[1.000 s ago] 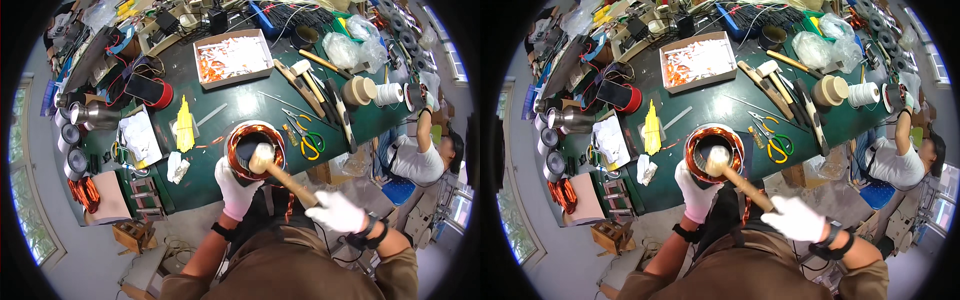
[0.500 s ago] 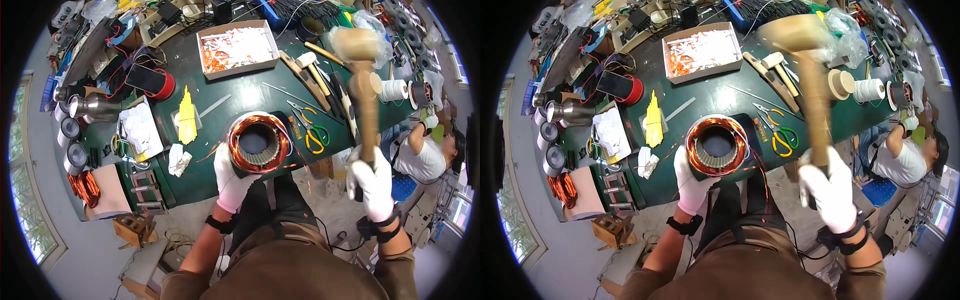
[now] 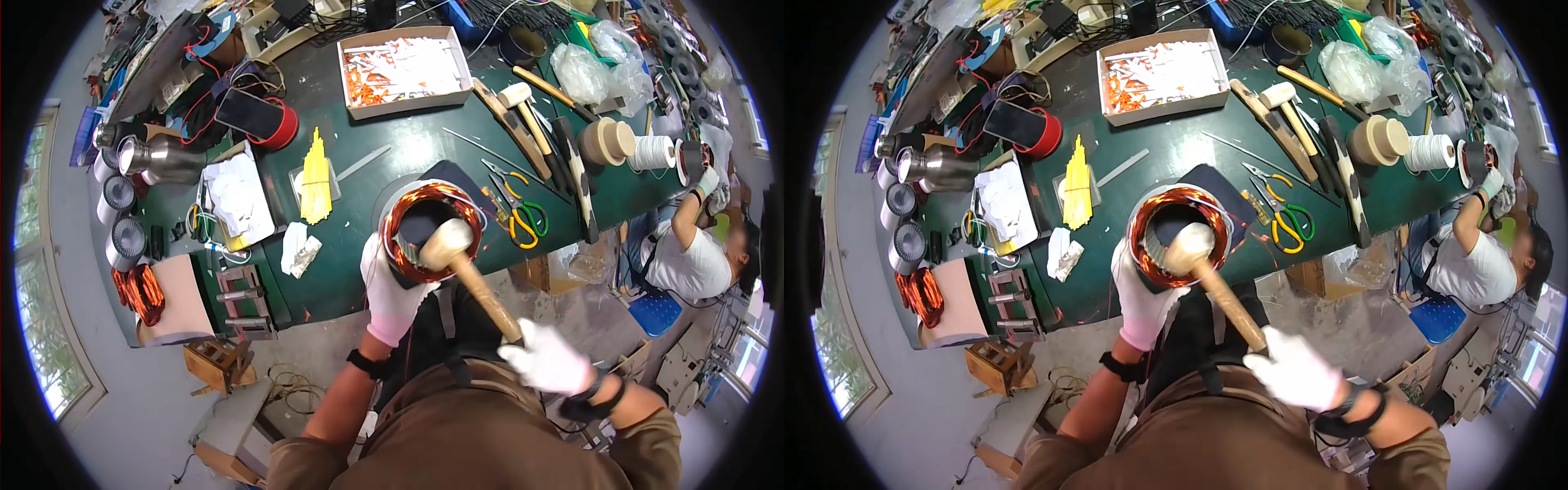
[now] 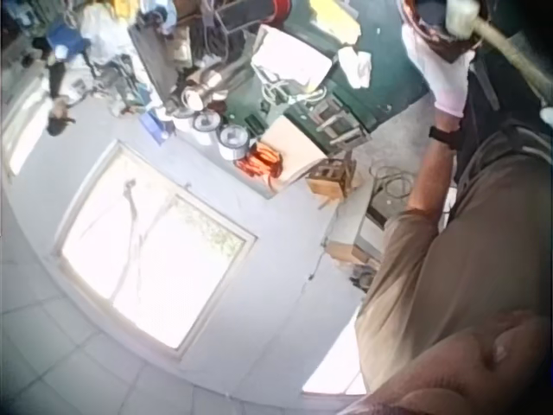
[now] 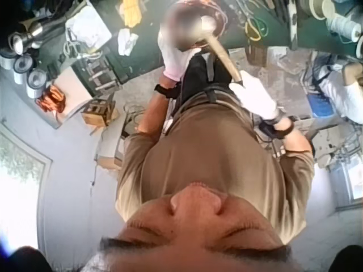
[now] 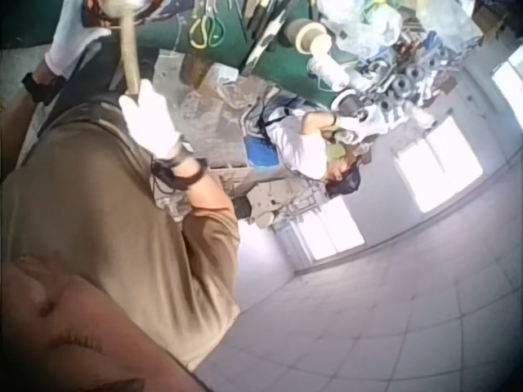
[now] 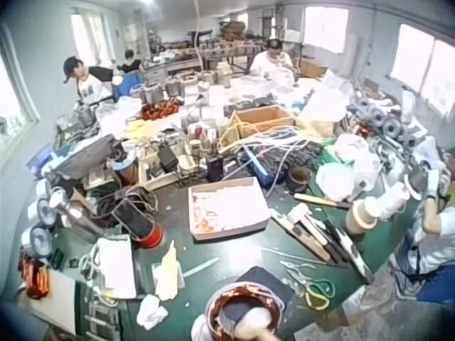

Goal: Assembling or repairing an electric motor stator by securing windings and using a mallet to shape components.

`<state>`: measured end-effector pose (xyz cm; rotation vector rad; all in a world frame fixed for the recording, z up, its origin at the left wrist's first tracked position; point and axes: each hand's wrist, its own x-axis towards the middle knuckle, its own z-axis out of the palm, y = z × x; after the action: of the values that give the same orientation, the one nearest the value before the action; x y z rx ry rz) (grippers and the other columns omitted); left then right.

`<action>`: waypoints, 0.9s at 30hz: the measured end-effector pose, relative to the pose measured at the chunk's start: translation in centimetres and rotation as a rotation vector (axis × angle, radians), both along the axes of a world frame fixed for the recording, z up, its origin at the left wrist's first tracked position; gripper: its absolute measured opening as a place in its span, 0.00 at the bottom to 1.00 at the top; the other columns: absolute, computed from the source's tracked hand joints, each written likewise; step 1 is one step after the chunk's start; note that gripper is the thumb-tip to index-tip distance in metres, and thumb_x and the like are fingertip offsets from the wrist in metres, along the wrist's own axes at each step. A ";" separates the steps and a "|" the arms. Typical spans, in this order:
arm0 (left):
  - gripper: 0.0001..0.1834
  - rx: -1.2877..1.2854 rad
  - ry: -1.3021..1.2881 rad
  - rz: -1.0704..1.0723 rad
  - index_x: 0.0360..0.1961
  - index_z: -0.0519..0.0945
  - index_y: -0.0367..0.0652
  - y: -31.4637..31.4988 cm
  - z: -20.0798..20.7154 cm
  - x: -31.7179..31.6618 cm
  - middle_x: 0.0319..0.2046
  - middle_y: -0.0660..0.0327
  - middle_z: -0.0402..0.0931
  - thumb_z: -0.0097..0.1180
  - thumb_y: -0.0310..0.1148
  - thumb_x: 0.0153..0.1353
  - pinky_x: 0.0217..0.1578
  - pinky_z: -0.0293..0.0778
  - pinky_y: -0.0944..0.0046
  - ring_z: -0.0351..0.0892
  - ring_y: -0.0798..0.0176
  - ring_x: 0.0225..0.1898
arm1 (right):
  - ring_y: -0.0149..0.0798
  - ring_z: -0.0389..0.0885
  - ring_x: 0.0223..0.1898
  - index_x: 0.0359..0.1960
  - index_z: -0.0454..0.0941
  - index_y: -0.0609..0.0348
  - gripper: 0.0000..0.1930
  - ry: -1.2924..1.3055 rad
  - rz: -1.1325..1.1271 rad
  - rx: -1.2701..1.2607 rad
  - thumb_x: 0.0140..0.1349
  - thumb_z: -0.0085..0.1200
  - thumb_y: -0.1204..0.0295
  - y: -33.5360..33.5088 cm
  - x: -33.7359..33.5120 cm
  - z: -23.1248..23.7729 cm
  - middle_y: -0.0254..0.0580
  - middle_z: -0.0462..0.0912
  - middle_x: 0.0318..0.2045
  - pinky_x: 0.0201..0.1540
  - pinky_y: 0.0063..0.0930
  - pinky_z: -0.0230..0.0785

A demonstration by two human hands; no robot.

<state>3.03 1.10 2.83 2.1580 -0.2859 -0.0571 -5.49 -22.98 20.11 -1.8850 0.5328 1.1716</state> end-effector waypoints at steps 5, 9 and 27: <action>0.61 0.066 0.091 -0.019 0.74 0.60 0.38 2.1 0.3 0.2 0.70 0.45 0.61 0.82 0.35 0.37 0.72 0.56 0.45 0.59 0.41 0.73 | 0.27 0.74 0.18 0.40 0.73 0.58 0.10 -0.396 -0.560 0.089 0.67 0.61 0.68 -1.3 6.6 5.6 0.32 0.76 0.21 0.24 0.24 0.68; 0.62 -0.013 0.034 0.033 0.74 0.60 0.38 -0.3 0.3 0.0 0.69 0.46 0.62 0.83 0.37 0.36 0.72 0.55 0.46 0.59 0.41 0.71 | 0.32 0.74 0.16 0.42 0.71 0.61 0.13 -0.409 -0.313 0.120 0.71 0.59 0.65 1.2 -1.5 -1.8 0.35 0.73 0.17 0.21 0.32 0.68; 0.59 -0.006 -0.030 0.046 0.70 0.63 0.40 1.9 0.2 -1.1 0.63 0.48 0.66 0.83 0.32 0.34 0.68 0.60 0.46 0.64 0.40 0.66 | 0.25 0.71 0.15 0.40 0.70 0.58 0.09 -0.545 -0.807 0.159 0.72 0.55 0.68 -0.9 3.7 3.1 0.31 0.73 0.18 0.19 0.21 0.67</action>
<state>1.91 3.02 2.98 2.1601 -0.2531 0.0028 -1.82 -23.88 23.18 -1.5144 0.7541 0.1571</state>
